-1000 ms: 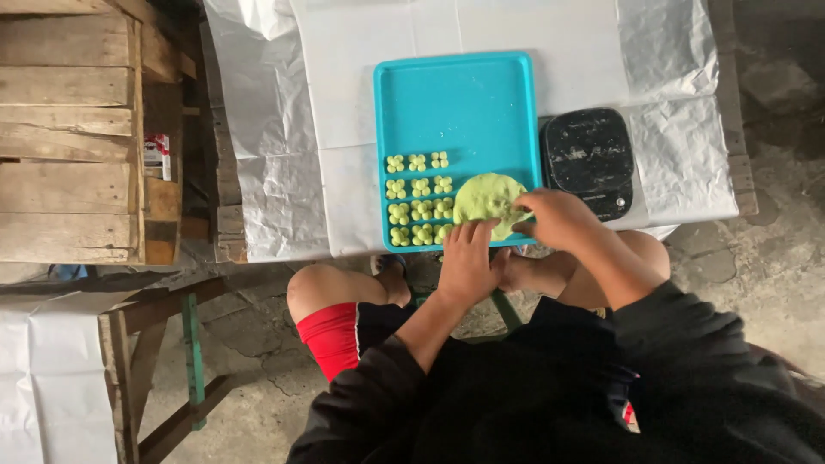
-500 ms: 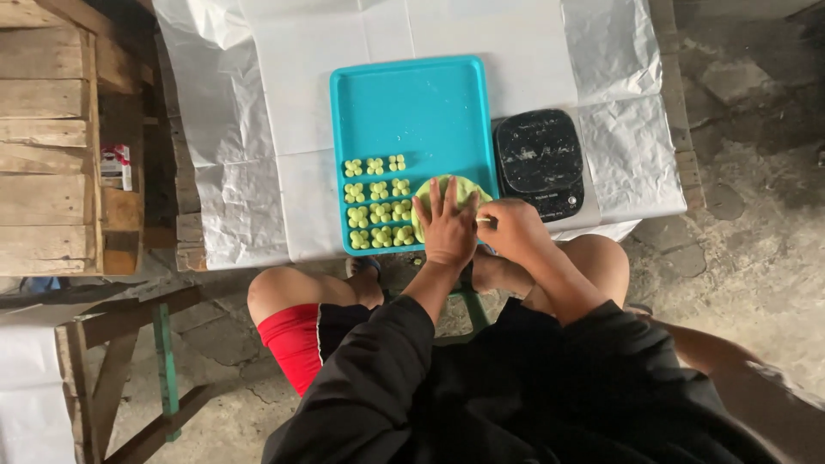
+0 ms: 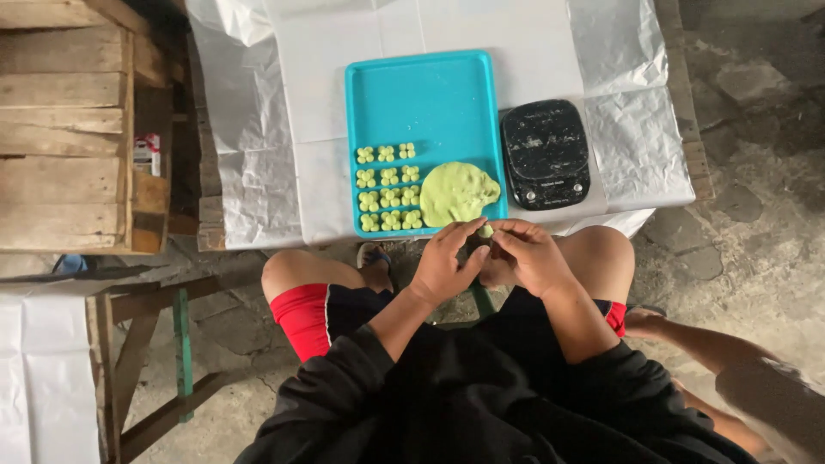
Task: The person sits at a table and shapes small pieces of green dough into balls by rolling them between their palms. They place the finished balls into a blue tray and occasionally pick up more dough from a larger lump on the tray.
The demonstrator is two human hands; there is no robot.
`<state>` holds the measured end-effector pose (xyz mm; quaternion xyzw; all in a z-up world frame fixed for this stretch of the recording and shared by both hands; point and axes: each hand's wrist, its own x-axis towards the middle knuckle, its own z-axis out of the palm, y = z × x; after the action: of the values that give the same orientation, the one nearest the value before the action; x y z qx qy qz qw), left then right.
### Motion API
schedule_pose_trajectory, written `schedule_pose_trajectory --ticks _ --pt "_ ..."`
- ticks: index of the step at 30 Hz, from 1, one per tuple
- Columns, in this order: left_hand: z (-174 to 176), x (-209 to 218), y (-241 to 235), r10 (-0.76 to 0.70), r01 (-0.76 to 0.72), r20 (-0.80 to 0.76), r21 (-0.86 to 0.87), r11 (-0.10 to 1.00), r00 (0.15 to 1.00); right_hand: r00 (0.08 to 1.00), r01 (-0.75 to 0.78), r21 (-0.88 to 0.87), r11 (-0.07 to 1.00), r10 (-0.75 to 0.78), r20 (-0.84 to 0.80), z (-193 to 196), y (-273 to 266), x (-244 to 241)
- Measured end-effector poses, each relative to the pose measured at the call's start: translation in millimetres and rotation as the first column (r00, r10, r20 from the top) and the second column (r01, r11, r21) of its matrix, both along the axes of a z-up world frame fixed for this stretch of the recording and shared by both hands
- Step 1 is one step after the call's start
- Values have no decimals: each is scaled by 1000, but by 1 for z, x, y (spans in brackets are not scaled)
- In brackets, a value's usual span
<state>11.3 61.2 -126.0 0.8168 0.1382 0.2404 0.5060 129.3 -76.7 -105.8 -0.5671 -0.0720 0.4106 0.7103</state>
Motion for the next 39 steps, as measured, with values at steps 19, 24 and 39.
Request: schedule_pose_trajectory --ticks 19,24,39 --pt "16 -115 -10 247 -304 -252 -931 200 936 506 -249 -239 939 336 794 39 16 -99" --pt "-47 -114 -18 -6 -203 -220 -909 365 976 323 -340 -308 889 418 849 25 15 -75" --pt "-100 -93 -21 -93 -373 -463 -803 465 882 -30 553 -508 660 626 779 -92 -11 159"
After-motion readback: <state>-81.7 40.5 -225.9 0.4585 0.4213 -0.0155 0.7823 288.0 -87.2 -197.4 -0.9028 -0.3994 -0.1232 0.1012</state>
